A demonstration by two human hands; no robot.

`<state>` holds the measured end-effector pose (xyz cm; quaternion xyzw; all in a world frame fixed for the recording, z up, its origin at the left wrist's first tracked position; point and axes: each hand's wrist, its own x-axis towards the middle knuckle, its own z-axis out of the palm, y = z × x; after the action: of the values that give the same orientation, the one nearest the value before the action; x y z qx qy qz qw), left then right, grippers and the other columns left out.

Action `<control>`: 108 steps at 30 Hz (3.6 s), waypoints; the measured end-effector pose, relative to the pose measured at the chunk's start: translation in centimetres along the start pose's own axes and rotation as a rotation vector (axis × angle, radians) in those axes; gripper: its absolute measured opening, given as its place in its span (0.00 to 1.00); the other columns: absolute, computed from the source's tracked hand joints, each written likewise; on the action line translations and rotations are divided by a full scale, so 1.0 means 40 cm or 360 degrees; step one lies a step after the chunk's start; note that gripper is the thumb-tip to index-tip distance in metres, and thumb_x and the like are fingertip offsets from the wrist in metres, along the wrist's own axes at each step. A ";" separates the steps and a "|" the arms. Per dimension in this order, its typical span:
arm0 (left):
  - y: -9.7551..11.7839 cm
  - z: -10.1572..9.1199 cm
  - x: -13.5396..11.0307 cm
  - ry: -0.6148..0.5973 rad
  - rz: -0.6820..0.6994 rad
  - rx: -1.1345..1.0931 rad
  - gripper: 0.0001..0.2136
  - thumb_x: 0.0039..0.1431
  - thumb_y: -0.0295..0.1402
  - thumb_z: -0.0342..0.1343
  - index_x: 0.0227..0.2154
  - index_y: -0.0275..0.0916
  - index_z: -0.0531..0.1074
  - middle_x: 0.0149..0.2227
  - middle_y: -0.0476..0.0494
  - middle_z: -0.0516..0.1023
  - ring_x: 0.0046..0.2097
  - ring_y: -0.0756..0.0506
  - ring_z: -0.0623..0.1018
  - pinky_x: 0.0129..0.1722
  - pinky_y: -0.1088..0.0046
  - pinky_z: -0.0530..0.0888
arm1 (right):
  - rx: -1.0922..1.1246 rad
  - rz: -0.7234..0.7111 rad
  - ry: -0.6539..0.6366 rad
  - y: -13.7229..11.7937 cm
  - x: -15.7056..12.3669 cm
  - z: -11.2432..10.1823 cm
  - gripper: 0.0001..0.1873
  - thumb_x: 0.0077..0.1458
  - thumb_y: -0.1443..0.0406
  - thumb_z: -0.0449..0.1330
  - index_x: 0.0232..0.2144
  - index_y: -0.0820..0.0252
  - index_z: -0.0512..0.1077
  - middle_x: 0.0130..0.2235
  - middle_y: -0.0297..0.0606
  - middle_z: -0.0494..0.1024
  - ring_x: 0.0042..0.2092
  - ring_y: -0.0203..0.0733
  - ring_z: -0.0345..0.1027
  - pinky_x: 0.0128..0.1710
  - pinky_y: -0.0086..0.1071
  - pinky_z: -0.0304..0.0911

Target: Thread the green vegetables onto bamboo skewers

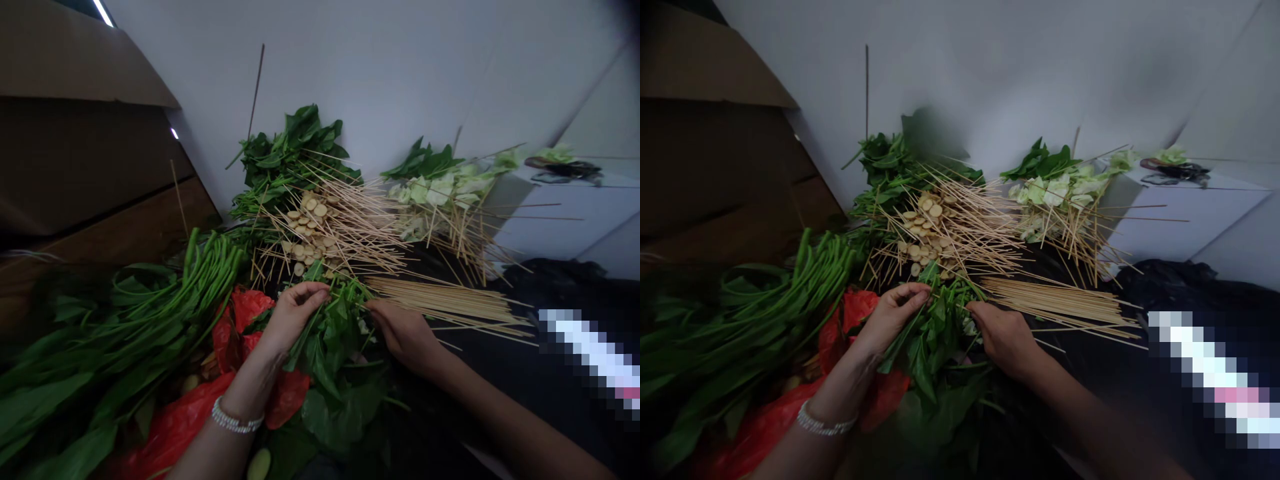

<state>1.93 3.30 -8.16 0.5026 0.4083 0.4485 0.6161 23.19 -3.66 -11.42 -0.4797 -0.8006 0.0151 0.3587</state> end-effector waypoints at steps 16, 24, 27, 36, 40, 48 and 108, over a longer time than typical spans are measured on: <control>0.000 0.000 -0.002 -0.0027 0.0002 -0.0049 0.13 0.42 0.38 0.70 0.30 0.37 0.80 0.26 0.48 0.79 0.27 0.52 0.74 0.29 0.77 0.70 | -0.0024 0.0017 -0.0018 -0.002 -0.001 -0.001 0.12 0.63 0.70 0.47 0.44 0.56 0.68 0.34 0.37 0.79 0.35 0.39 0.74 0.33 0.30 0.67; 0.000 0.000 -0.002 -0.0034 0.0010 0.0016 0.13 0.42 0.39 0.70 0.30 0.37 0.80 0.27 0.48 0.80 0.29 0.51 0.76 0.32 0.76 0.71 | -0.0015 0.0008 -0.0027 -0.003 0.001 0.000 0.12 0.64 0.71 0.46 0.44 0.58 0.67 0.35 0.37 0.78 0.35 0.38 0.74 0.34 0.29 0.66; 0.001 -0.001 -0.002 -0.0030 0.0011 -0.0017 0.14 0.41 0.39 0.70 0.30 0.37 0.80 0.27 0.49 0.80 0.29 0.51 0.76 0.31 0.78 0.71 | -0.0016 0.0010 -0.0024 -0.001 0.000 0.002 0.12 0.63 0.71 0.46 0.44 0.58 0.67 0.36 0.37 0.78 0.36 0.39 0.74 0.35 0.30 0.65; -0.002 -0.003 0.003 -0.0041 0.0033 0.0032 0.14 0.42 0.39 0.70 0.30 0.37 0.80 0.27 0.49 0.80 0.29 0.52 0.75 0.32 0.78 0.71 | -0.0012 0.0023 -0.0043 -0.002 -0.002 0.002 0.12 0.63 0.71 0.46 0.45 0.58 0.67 0.35 0.36 0.78 0.35 0.39 0.74 0.34 0.29 0.65; -0.006 -0.005 0.004 -0.0027 0.0057 0.0082 0.13 0.43 0.39 0.69 0.31 0.37 0.80 0.28 0.47 0.80 0.30 0.50 0.76 0.32 0.76 0.71 | -0.0037 0.0014 -0.0028 -0.003 -0.001 0.002 0.12 0.63 0.71 0.47 0.45 0.59 0.67 0.36 0.37 0.79 0.36 0.39 0.75 0.34 0.29 0.65; -0.007 -0.006 0.008 -0.0001 0.0100 0.0192 0.12 0.41 0.38 0.70 0.29 0.37 0.81 0.28 0.46 0.81 0.30 0.49 0.77 0.33 0.75 0.72 | -0.0062 0.0042 -0.0070 -0.003 -0.006 0.009 0.13 0.63 0.71 0.47 0.45 0.59 0.67 0.36 0.37 0.79 0.35 0.39 0.75 0.33 0.29 0.65; 0.008 -0.022 -0.002 0.0314 0.0875 0.0224 0.31 0.57 0.44 0.55 0.63 0.47 0.57 0.63 0.42 0.63 0.64 0.39 0.63 0.61 0.62 0.62 | 0.1375 0.0893 -0.0191 0.000 0.060 -0.250 0.17 0.61 0.54 0.54 0.40 0.62 0.71 0.24 0.30 0.71 0.16 0.25 0.48 0.15 0.23 0.40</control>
<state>1.04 3.47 -7.99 0.5897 0.3449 0.6158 0.3925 28.42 -4.98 -2.65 -0.4823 -0.5810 0.4673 0.4598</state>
